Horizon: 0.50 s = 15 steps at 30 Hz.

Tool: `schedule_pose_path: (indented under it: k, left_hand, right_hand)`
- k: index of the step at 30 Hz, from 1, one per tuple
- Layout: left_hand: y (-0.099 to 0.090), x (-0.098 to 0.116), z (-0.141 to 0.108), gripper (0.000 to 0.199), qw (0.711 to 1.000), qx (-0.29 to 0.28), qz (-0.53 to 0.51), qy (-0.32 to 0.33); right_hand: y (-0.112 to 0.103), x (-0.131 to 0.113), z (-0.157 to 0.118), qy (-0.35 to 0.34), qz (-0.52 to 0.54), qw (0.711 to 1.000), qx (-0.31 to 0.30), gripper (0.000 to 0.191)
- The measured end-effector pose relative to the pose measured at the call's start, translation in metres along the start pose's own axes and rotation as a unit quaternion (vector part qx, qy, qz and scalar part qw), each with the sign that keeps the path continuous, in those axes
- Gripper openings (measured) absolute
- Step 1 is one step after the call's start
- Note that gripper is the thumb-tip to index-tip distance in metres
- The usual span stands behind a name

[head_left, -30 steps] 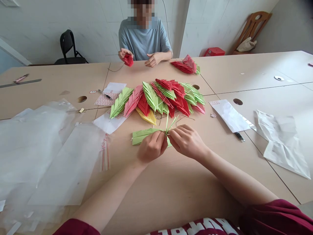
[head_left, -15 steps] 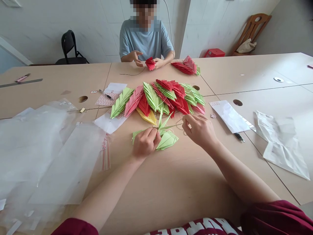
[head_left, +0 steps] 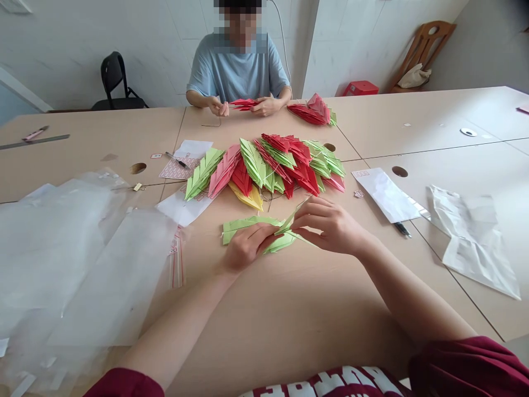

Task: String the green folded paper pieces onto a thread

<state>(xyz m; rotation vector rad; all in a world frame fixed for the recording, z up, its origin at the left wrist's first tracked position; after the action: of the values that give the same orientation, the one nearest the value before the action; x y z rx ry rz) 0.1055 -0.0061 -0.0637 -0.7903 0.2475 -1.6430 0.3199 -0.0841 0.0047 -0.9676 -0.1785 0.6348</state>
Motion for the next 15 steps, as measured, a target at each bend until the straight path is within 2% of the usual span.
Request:
schedule_pose_path:
  k: [6,10,15]
  left_hand:
    - [-0.004,0.004,0.007,0.026,0.999,-0.031,0.001,0.036]
    - [-0.006,0.005,0.012,0.017,0.996,-0.064,-0.004,0.058]
    - [-0.004,0.005,0.014,0.013,0.994,-0.098,-0.015,0.048]
  right_hand:
    - [0.002,-0.007,0.001,-0.008,-0.012,1.000,-0.008,0.006]
    - [0.008,-0.014,0.001,-0.032,-0.037,0.998,-0.027,0.009]
    - [0.012,-0.017,0.002,-0.046,-0.082,0.995,-0.040,0.010]
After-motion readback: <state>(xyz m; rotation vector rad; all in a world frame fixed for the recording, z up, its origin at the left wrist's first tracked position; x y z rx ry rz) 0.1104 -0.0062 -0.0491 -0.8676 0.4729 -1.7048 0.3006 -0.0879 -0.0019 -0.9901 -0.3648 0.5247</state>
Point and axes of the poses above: each hand's wrist, its own z-axis towards the middle knuckle, its own y-axis out of the palm, x = y × z, the point moved 1 cm from there along z, towards the middle knuckle, and after that the axes turned 13 degrees about -z, right-handed, at the moved point
